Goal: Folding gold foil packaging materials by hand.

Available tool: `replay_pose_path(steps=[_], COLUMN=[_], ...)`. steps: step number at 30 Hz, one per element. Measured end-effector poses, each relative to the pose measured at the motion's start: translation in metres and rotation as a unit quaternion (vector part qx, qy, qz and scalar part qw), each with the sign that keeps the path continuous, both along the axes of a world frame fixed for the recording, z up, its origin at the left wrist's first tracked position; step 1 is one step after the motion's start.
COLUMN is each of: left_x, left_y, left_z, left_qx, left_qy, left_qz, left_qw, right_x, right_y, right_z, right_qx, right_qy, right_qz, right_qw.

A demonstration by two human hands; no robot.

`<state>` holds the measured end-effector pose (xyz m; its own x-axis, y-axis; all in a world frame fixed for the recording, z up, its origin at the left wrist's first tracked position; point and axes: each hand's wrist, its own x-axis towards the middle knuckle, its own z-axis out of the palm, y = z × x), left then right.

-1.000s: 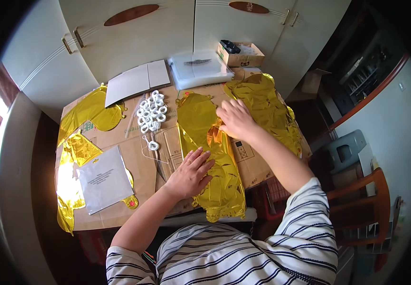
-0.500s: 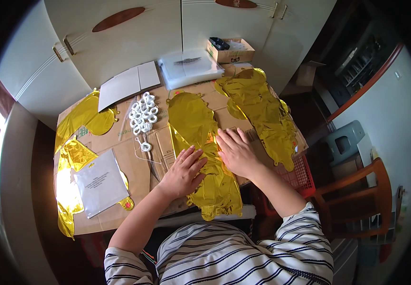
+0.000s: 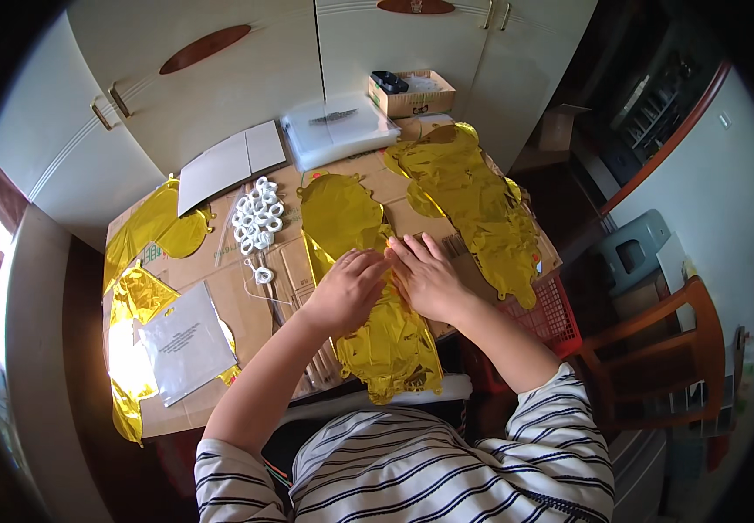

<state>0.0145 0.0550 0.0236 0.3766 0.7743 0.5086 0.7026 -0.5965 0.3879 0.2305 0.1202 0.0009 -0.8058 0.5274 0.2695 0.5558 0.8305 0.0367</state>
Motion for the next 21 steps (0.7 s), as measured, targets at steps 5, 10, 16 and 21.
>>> replay_pose_path(steps=[5, 10, 16, 21], left_x=[0.002, 0.002, 0.001, 0.006], left_y=[0.016, 0.016, 0.016, 0.019], left_z=[-0.017, -0.018, -0.017, -0.001], left_qx=[0.041, 0.063, 0.045, 0.03], left_qy=[0.049, 0.044, 0.054, 0.1], left_qz=[0.046, 0.049, 0.051, 0.065], left_qw=[0.997, 0.996, 0.996, 0.992], right_x=[0.005, 0.014, 0.017, 0.016], right_y=[0.003, -0.015, -0.038, -0.04], right_z=[-0.001, 0.012, 0.011, 0.013], right_qx=[-0.005, -0.066, -0.047, -0.04], right_qy=[-0.003, 0.037, 0.04, 0.019], right_qz=[0.01, 0.011, -0.008, -0.015], right_qw=[1.0, 0.997, 0.998, 0.999])
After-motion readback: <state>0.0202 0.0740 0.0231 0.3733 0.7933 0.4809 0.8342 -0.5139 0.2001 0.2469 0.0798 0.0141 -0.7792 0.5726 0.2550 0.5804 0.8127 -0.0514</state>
